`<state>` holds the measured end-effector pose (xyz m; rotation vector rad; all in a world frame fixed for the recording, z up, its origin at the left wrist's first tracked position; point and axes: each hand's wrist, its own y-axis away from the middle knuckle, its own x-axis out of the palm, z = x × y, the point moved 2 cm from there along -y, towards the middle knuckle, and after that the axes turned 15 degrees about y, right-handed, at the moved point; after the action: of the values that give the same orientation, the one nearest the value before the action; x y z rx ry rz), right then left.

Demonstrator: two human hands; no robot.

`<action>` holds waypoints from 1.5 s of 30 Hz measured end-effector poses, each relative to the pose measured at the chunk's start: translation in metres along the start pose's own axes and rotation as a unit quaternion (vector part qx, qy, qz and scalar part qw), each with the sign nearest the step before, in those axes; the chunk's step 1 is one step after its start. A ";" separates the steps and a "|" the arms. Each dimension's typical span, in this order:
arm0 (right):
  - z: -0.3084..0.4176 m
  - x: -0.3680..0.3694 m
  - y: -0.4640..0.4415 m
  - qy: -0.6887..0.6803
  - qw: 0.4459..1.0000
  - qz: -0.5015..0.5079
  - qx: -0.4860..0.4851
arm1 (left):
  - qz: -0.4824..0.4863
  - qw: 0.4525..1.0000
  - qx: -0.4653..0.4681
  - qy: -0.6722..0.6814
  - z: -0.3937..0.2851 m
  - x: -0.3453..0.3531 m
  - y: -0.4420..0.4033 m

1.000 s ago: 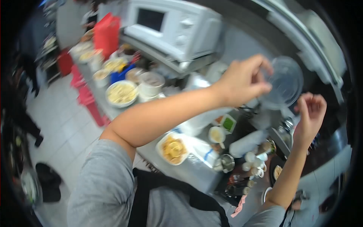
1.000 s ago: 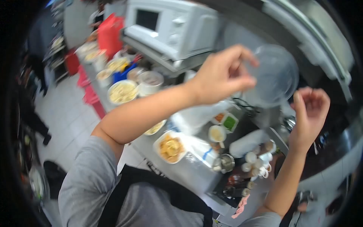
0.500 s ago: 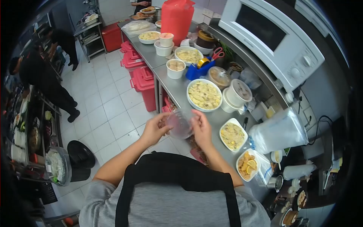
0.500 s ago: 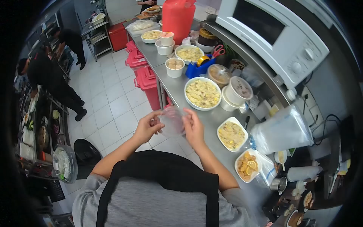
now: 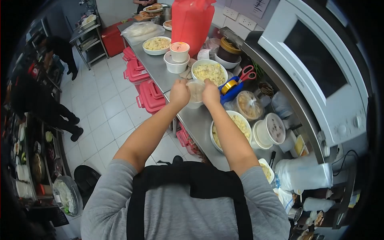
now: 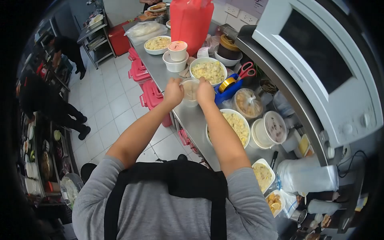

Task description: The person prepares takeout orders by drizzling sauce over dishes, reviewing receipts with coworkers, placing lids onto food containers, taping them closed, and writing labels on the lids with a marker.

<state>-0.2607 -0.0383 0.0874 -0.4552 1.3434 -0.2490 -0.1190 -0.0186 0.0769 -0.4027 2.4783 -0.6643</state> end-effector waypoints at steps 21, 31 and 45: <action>0.038 0.067 0.044 -0.526 0.751 -0.007 0.399 | 0.443 0.866 0.232 0.002 0.038 -0.014 -0.050; 0.045 0.085 0.053 -0.372 0.825 -0.087 0.416 | 0.491 0.824 0.251 0.133 0.056 -0.001 -0.062; 0.046 0.051 0.036 -0.112 0.870 -0.234 0.420 | 0.480 0.765 0.356 0.240 0.066 0.016 -0.082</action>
<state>-0.2081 -0.0199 0.0334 -0.0481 0.7657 -1.0999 -0.0832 -0.1178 0.0653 1.3785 2.1521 -1.2101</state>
